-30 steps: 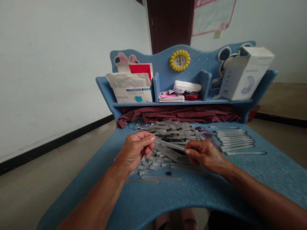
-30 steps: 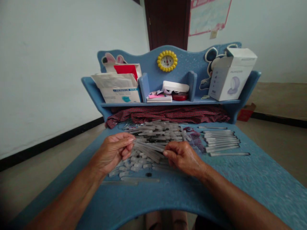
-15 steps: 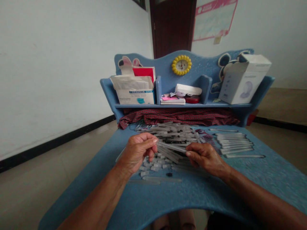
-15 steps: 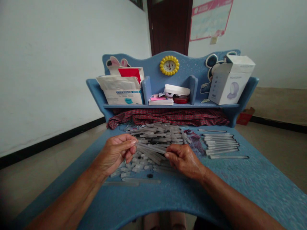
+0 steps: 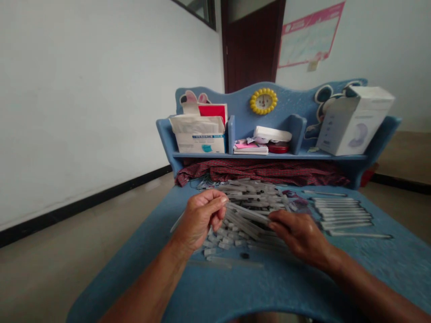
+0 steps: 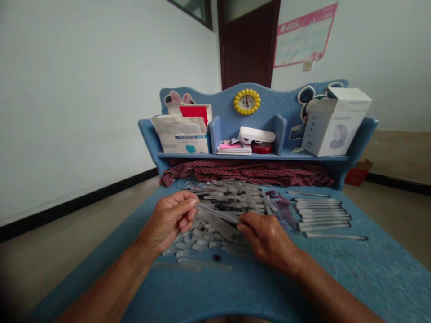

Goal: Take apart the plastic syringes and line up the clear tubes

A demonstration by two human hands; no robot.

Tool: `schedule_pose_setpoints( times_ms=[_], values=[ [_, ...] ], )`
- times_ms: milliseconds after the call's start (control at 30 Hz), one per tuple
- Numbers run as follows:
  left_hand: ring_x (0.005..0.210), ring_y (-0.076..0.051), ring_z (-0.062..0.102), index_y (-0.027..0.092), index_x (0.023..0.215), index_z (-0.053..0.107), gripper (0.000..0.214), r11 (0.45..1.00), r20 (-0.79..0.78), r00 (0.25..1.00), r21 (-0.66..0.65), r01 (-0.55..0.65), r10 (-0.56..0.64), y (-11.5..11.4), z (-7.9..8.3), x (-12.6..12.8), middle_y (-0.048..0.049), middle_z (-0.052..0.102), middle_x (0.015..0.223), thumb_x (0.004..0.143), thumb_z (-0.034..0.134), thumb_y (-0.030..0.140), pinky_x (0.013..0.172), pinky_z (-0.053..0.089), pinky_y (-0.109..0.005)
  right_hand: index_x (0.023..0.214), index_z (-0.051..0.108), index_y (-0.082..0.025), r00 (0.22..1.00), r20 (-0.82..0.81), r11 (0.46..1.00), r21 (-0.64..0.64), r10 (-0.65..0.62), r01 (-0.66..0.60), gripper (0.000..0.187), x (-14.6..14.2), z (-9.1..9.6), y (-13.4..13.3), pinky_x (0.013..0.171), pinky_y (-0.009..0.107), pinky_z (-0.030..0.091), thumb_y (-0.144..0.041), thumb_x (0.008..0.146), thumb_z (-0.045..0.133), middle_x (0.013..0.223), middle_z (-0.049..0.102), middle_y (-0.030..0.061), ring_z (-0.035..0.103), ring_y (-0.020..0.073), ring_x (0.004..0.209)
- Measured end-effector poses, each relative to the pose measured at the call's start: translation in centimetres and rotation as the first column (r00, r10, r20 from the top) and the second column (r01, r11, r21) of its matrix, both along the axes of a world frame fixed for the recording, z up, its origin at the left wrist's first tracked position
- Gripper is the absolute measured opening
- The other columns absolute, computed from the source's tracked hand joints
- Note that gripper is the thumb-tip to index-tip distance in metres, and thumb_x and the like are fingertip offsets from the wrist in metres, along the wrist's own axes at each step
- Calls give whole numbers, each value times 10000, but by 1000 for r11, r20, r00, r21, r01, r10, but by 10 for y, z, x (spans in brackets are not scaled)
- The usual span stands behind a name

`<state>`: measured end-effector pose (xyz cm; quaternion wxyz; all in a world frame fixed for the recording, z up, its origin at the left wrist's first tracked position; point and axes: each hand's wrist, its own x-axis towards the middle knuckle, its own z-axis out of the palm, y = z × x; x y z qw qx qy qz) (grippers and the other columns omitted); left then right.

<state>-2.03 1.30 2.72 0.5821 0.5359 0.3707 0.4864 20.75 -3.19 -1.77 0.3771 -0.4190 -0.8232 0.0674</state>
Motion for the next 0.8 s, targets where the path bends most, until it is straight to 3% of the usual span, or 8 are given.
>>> schedule_pose_setpoints(
  times_ms=[433, 633, 800],
  values=[
    [308, -31, 363, 137, 678, 554, 161, 999, 2, 999, -14, 41, -41, -4, -2, -1, 42, 540, 459, 714, 646, 265, 310, 342, -143, 878, 515, -166, 999, -1, 975, 222, -32, 32, 102, -7, -8, -7, 527, 226, 402, -174, 909, 419, 701, 620, 26, 572, 118, 573],
    [315, -37, 381, 135, 694, 559, 169, 999, -22, 999, 26, 35, -34, 0, -9, 1, 41, 547, 479, 728, 640, 279, 313, 361, -152, 878, 515, -169, 1000, 14, 996, 90, -14, 12, 136, -3, -12, -1, 549, 222, 390, -210, 926, 395, 683, 598, 11, 559, 111, 574],
    [319, -41, 388, 135, 699, 561, 169, 998, -84, 996, 56, 18, -13, 2, -11, 4, 48, 532, 474, 752, 619, 284, 315, 360, -153, 858, 539, -178, 988, 130, 993, -79, -79, 90, 190, -1, -8, 4, 528, 222, 352, -247, 932, 378, 635, 585, -3, 550, 114, 556]
  ],
)
